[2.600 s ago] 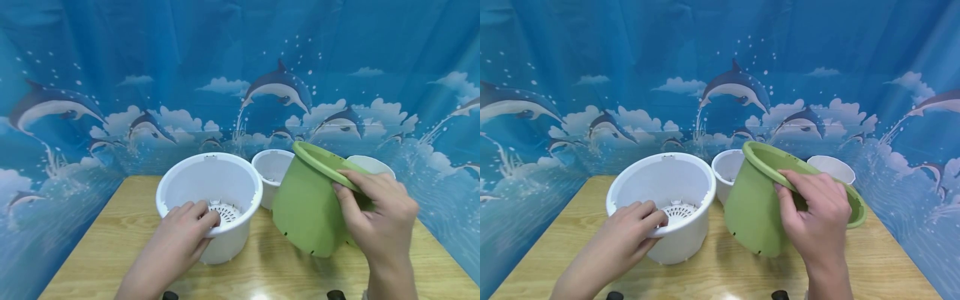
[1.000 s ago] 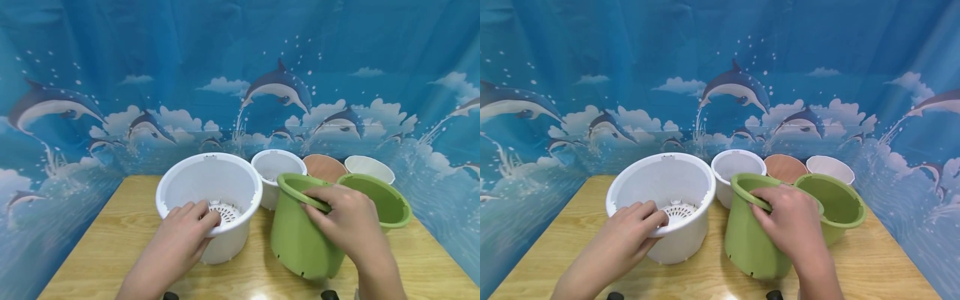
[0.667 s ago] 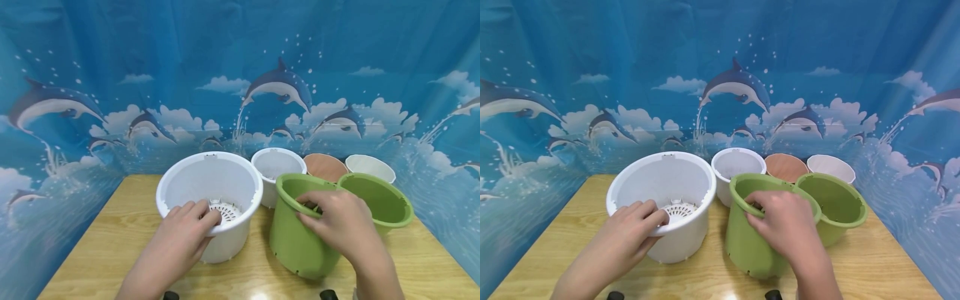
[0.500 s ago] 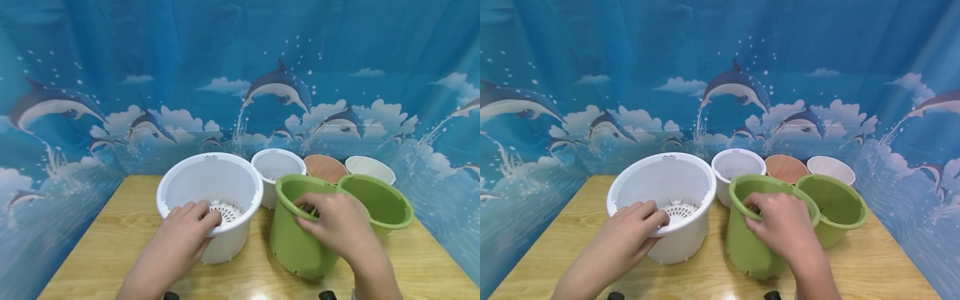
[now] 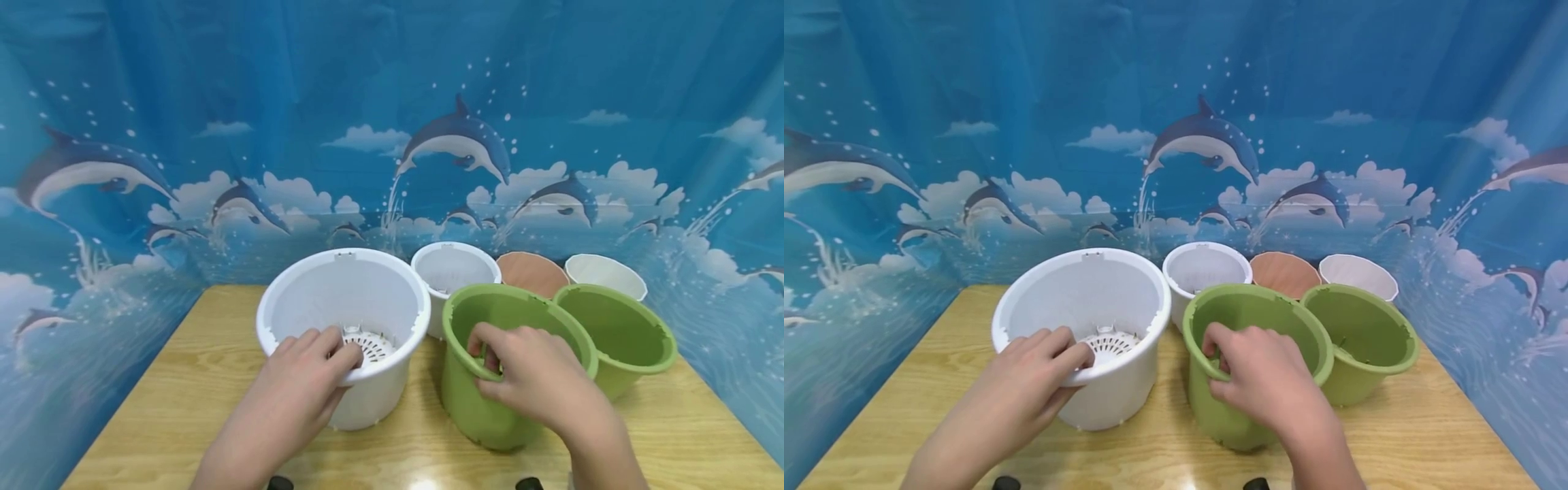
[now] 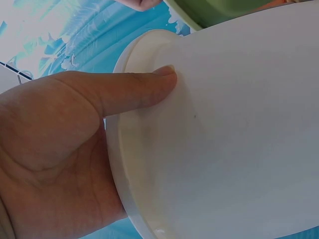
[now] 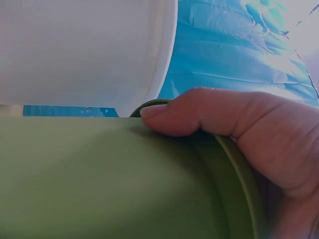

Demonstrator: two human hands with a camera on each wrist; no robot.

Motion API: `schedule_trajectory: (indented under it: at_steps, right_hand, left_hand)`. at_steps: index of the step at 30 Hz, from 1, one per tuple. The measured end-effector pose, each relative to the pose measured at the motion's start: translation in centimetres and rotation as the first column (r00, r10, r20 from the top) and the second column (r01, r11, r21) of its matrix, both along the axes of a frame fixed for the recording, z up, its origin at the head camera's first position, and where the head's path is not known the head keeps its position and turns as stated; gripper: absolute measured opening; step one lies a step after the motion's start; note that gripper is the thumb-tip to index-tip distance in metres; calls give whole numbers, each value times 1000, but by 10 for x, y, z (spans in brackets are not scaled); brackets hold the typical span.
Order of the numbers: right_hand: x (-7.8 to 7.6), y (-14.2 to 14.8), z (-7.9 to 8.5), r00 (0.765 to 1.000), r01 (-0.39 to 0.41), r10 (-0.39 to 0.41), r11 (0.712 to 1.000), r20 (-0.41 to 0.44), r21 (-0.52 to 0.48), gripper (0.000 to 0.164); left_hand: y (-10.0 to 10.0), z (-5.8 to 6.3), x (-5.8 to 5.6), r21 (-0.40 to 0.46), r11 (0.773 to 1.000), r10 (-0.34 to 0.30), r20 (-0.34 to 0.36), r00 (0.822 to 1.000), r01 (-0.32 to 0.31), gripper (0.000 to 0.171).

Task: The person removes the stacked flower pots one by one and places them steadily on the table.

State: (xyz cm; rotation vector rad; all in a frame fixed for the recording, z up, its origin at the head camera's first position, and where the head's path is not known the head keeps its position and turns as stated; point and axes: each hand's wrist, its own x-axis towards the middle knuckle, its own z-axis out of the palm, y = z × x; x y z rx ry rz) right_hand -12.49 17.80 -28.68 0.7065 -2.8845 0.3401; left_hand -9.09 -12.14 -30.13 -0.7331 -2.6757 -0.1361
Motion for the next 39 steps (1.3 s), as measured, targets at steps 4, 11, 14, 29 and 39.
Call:
schedule_trajectory:
  at_steps: [4,11,14,29,39]
  right_hand:
    - [-2,-1,-3,999,-6,6,1000,34,22,30]
    - [-4,1,-7,991,-5,0,999,134,39,35]
    - [-4,3,-7,989,-2,-4,999,150,43,36]
    - [-4,3,-9,990,-17,11,999,141,42,38]
    - [-3,1,-9,989,-23,17,999,148,37,40]
  left_hand:
    - [0,-1,-1,2,1000,1,-3,1000,-1,20]
    - [1,0,0,6,1000,-15,-36,999,15,20]
    - [2,0,0,4,1000,-19,-42,999,19,20]
    - [3,1,-2,6,1000,-20,-35,999,20,27]
    - [6,-10,-17,76,995,-59,-86,995,66,28]
